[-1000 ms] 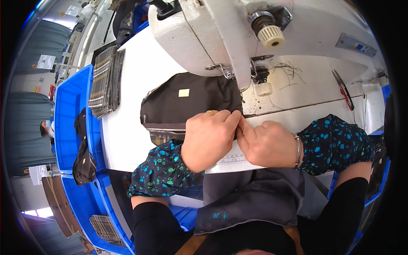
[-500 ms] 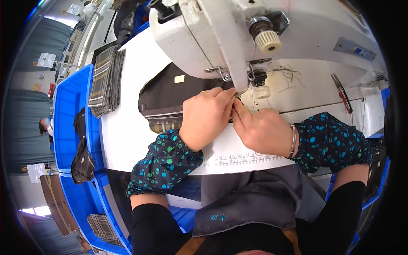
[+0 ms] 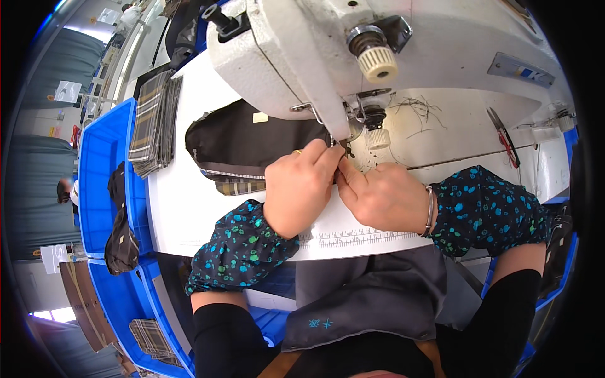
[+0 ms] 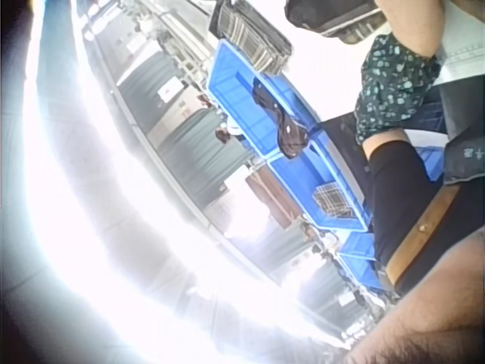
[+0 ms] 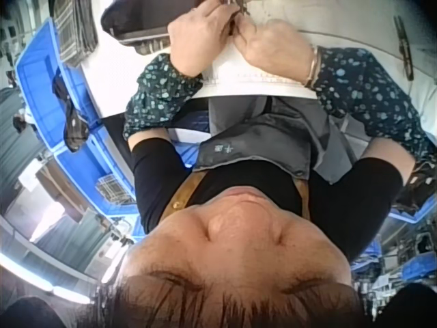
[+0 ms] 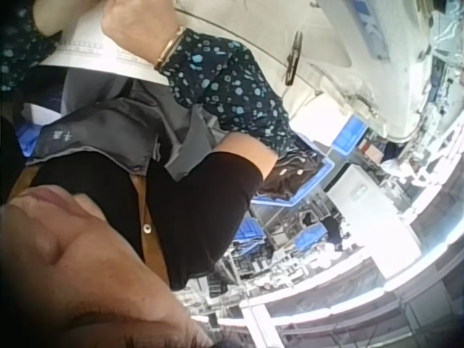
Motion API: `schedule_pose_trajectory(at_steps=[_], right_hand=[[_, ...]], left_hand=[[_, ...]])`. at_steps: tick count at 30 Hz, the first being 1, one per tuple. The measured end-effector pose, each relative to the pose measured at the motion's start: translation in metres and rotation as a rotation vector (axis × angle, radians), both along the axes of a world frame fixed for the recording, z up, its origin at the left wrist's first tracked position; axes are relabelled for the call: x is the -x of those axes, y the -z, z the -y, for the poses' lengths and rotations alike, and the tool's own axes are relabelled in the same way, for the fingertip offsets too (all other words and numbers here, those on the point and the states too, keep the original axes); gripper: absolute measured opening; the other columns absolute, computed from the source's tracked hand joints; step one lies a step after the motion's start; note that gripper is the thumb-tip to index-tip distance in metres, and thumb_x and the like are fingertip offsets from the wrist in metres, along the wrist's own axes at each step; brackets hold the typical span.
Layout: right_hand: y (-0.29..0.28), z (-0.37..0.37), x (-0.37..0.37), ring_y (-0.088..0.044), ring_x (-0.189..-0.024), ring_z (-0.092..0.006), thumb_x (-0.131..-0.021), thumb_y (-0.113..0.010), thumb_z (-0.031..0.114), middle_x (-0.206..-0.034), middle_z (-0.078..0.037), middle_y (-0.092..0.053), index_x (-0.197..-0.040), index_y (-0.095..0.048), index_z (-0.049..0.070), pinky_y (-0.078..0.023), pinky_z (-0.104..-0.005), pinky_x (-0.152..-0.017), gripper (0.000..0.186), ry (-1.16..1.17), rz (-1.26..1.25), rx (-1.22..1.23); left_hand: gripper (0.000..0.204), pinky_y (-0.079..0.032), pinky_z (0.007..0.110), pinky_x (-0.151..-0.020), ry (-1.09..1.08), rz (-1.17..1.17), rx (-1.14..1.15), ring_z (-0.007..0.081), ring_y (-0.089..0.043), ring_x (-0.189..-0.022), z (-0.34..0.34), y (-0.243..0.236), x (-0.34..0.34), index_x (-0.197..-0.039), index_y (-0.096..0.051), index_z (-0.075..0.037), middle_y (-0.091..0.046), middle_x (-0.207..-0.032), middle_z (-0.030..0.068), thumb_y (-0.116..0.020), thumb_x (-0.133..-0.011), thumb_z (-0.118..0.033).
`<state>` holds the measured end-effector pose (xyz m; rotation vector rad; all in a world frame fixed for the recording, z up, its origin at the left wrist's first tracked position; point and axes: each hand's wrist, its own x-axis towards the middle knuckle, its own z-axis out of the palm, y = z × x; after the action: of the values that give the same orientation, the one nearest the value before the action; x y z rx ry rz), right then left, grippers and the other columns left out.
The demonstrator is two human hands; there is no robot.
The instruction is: The person operates an industrial sewing machine to stitch a zipper onto a black fabric pouch. They guide the fabric under the needle, sew along the zipper line, and then cut the thread. The process is repeated for multiple pouches, with the person retrieving new items from a blue bin and placing finished ones aside.
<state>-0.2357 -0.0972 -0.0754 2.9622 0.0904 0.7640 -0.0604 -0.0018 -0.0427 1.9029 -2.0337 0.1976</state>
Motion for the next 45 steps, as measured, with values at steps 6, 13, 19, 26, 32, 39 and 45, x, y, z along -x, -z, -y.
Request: schedule_pose_trajectory(at_steps=[6, 13, 19, 26, 32, 39, 45], right_hand=[[0.003, 0.0, 0.0, -0.064, -0.052, -0.0174, -0.075, -0.067, 0.015, -0.104, -0.036, -0.071, -0.092, -0.072, -0.009, -0.048, -0.0303, -0.045, 0.029, -0.005, 0.035, -0.002], [-0.003, 0.0, 0.0, -0.063, -0.05, -0.0168, -0.075, -0.067, 0.014, -0.103, -0.037, -0.071, -0.092, -0.071, -0.01, -0.047, -0.0309, -0.044, 0.029, -0.02, 0.016, -0.017], [-0.002, 0.0, 0.001, -0.063, -0.051, -0.0164, -0.075, -0.067, 0.014, -0.103, -0.036, -0.072, -0.091, -0.071, -0.008, -0.047, -0.0312, -0.044, 0.028, -0.006, 0.002, 0.009], [0.001, 0.007, -0.009, -0.064, -0.051, -0.0175, -0.078, -0.066, 0.014, -0.102, -0.03, -0.074, -0.094, -0.07, -0.008, -0.047, -0.0324, -0.045, 0.028, 0.077, 0.069, 0.021], [-0.001, 0.01, -0.007, -0.063, -0.052, -0.0176, -0.079, -0.067, 0.014, -0.095, -0.019, -0.071, -0.095, -0.069, -0.006, -0.048, -0.0332, -0.046, 0.026, 0.098, 0.021, -0.082], [0.004, 0.009, -0.009, -0.064, -0.054, -0.0166, -0.08, -0.068, 0.015, -0.098, -0.017, -0.071, -0.092, -0.068, -0.002, -0.05, -0.0323, -0.049, 0.021, 0.034, 0.043, -0.118], [0.004, 0.009, -0.009, -0.064, -0.054, -0.0165, -0.081, -0.067, 0.014, -0.101, -0.018, -0.072, -0.096, -0.067, -0.002, -0.051, -0.0329, -0.049, 0.022, 0.027, 0.048, -0.159]], left_hand=[[0.021, -0.054, 0.039, -0.057, -0.063, -0.192, -0.112, 0.0264, -0.069, -0.067, 0.001, -0.017, 0.001, -0.107, -0.076, -0.01, -0.065, -0.084, 0.0039, -0.072, -0.087, -0.013], [0.018, -0.052, 0.038, -0.056, -0.001, -0.188, -0.015, 0.0278, -0.065, -0.064, 0.007, 0.0, -0.001, -0.104, -0.079, -0.01, -0.061, -0.079, 0.0054, -0.074, -0.087, -0.01], [0.017, -0.052, 0.04, -0.056, 0.001, -0.153, -0.037, 0.0292, -0.066, -0.066, 0.008, 0.0, 0.0, -0.104, -0.078, -0.011, -0.06, -0.081, 0.0053, -0.071, -0.088, -0.009], [0.014, -0.054, 0.04, -0.059, -0.03, -0.07, -0.009, 0.0285, -0.069, -0.07, 0.019, 0.002, -0.007, -0.1, -0.076, -0.012, -0.063, -0.084, 0.0047, -0.07, -0.088, -0.013], [0.015, -0.055, 0.039, -0.061, -0.016, -0.053, 0.0, 0.025, -0.069, -0.075, 0.02, 0.0, -0.011, -0.098, -0.077, -0.012, -0.064, -0.084, 0.0023, -0.072, -0.084, -0.013], [0.024, -0.053, 0.036, -0.062, 0.024, 0.093, 0.113, 0.0209, -0.063, -0.077, 0.009, -0.002, -0.008, -0.097, -0.077, -0.014, -0.057, -0.084, 0.0005, -0.077, -0.073, -0.011], [0.027, -0.055, 0.036, -0.068, 0.023, -0.006, 0.069, 0.0232, -0.064, -0.084, 0.01, -0.003, -0.01, -0.099, -0.08, -0.013, -0.062, -0.092, 0.001, -0.077, -0.074, -0.007]])
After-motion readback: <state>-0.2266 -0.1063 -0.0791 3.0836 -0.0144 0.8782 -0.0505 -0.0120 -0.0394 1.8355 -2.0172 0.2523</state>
